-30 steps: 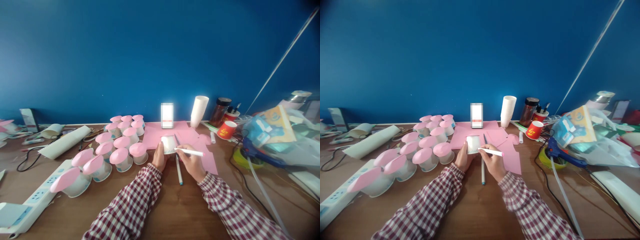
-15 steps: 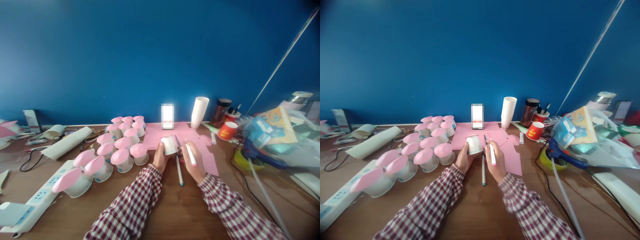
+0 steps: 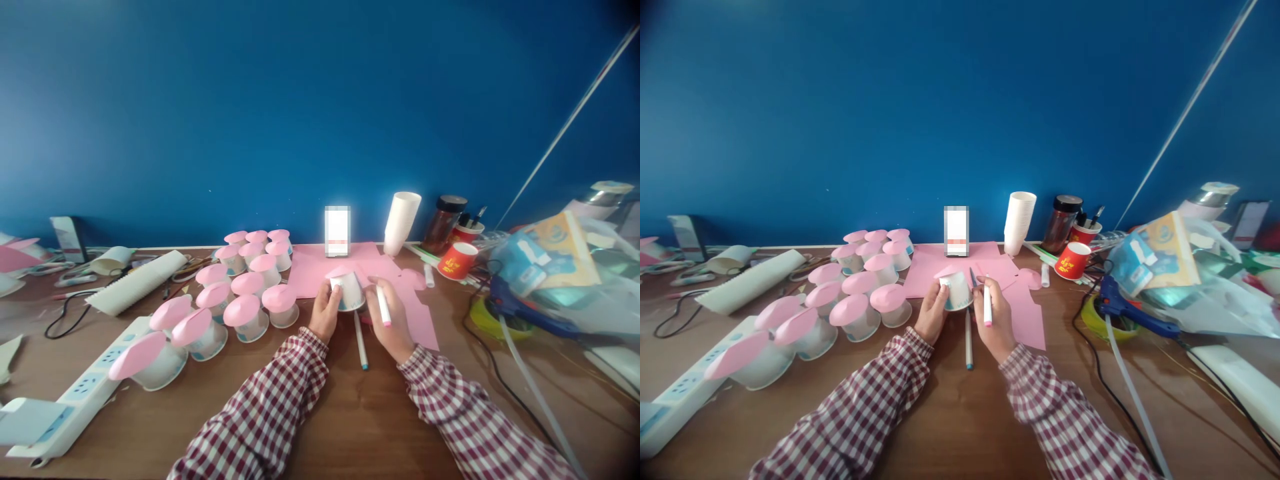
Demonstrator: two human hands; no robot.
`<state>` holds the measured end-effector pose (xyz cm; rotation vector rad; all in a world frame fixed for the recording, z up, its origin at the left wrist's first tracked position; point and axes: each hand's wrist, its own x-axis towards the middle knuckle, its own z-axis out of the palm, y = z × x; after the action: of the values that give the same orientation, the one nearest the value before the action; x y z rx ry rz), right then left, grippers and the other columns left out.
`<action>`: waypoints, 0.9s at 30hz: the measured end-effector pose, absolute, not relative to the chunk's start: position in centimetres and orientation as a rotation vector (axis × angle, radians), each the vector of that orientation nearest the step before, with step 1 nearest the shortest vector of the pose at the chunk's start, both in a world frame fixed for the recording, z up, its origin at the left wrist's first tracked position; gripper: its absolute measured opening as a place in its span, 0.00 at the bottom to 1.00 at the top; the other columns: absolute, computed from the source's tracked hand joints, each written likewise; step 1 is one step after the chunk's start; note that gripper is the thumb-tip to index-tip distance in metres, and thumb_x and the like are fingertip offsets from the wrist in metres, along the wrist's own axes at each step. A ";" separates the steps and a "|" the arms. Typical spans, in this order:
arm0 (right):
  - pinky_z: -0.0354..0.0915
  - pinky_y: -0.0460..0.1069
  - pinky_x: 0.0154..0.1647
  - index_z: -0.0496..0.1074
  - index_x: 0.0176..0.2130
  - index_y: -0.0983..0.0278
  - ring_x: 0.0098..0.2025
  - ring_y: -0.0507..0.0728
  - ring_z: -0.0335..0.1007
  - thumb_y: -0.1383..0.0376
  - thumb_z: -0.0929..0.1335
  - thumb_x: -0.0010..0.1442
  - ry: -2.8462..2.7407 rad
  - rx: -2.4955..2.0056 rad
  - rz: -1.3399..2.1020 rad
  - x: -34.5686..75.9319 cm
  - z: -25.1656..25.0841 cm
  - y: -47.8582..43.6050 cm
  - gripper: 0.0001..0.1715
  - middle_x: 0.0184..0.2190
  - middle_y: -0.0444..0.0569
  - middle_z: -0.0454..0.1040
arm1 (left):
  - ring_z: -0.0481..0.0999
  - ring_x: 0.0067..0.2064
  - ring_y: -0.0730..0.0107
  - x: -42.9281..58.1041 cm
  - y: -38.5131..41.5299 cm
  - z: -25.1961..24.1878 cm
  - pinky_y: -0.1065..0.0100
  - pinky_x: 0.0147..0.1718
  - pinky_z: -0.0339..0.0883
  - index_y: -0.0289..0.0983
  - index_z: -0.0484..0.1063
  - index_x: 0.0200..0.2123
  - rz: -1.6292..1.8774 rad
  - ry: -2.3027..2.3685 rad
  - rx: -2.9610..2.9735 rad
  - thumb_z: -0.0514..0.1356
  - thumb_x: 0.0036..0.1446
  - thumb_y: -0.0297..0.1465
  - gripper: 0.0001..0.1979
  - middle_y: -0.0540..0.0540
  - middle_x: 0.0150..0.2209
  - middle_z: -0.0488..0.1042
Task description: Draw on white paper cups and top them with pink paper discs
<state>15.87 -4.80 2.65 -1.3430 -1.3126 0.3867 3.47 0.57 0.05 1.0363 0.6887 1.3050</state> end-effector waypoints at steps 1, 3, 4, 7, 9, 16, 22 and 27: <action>0.68 0.51 0.38 0.65 0.48 0.63 0.35 0.56 0.71 0.60 0.61 0.64 -1.314 -1.344 0.393 15.9 2.7 -4.8 0.14 0.35 0.49 0.74 | 0.72 0.48 0.64 3.4 0.6 0.1 0.65 0.50 0.64 0.36 0.70 0.48 1.306 0.686 1.093 0.60 0.55 0.41 0.20 0.43 0.46 0.74; 0.68 0.51 0.38 0.65 0.48 0.63 0.35 0.56 0.71 0.60 0.61 0.64 -1.309 -1.354 0.397 15.9 2.7 -4.8 0.14 0.35 0.48 0.74 | 0.72 0.47 0.64 3.3 0.6 0.2 0.65 0.48 0.65 0.35 0.70 0.48 1.307 0.689 1.183 0.59 0.56 0.41 0.20 0.42 0.46 0.74; 0.68 0.51 0.38 0.65 0.48 0.63 0.36 0.56 0.71 0.60 0.61 0.64 -1.303 -1.359 0.392 16.0 2.7 -4.8 0.14 0.36 0.49 0.74 | 0.72 0.46 0.64 3.3 0.5 0.3 0.65 0.47 0.65 0.35 0.70 0.47 1.304 0.696 1.205 0.59 0.56 0.41 0.20 0.42 0.45 0.74; 0.68 0.52 0.39 0.64 0.49 0.64 0.39 0.57 0.71 0.59 0.61 0.64 -1.274 -1.371 0.345 16.0 2.5 -4.8 0.16 0.40 0.51 0.73 | 0.73 0.45 0.63 3.3 0.5 0.4 0.64 0.46 0.66 0.34 0.70 0.46 1.272 0.699 1.249 0.60 0.55 0.41 0.20 0.41 0.45 0.74; 0.69 0.53 0.41 0.63 0.51 0.64 0.40 0.57 0.71 0.59 0.61 0.64 -1.273 -1.370 0.318 16.1 2.4 -4.7 0.17 0.42 0.53 0.72 | 0.73 0.45 0.63 3.3 0.4 0.4 0.64 0.46 0.66 0.34 0.71 0.45 1.252 0.690 1.257 0.62 0.53 0.40 0.20 0.41 0.44 0.74; 0.68 0.55 0.44 0.64 0.50 0.63 0.43 0.59 0.70 0.59 0.61 0.64 -1.278 -1.357 0.246 16.1 2.3 -4.7 0.17 0.43 0.54 0.72 | 0.73 0.46 0.62 3.5 0.3 0.2 0.62 0.47 0.66 0.34 0.69 0.47 1.265 0.711 1.222 0.64 0.51 0.38 0.22 0.39 0.46 0.73; 0.67 0.55 0.43 0.64 0.49 0.63 0.39 0.58 0.70 0.60 0.62 0.63 -1.224 -1.353 0.200 16.9 2.6 -4.3 0.16 0.37 0.50 0.73 | 0.71 0.48 0.61 3.4 0.0 0.3 0.62 0.49 0.64 0.35 0.70 0.46 1.383 0.784 1.333 0.66 0.48 0.36 0.21 0.40 0.45 0.72; 0.66 0.53 0.41 0.65 0.48 0.63 0.38 0.57 0.70 0.61 0.61 0.63 -1.205 -1.382 0.158 17.4 2.4 -4.0 0.15 0.35 0.49 0.73 | 0.69 0.46 0.59 3.1 -0.7 1.1 0.63 0.49 0.60 0.37 0.72 0.45 1.483 0.899 1.607 0.66 0.47 0.34 0.20 0.41 0.43 0.71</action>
<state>17.38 -3.99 2.41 -1.3817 -1.2046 0.1576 3.12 -0.69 1.09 1.6073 0.8991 1.4829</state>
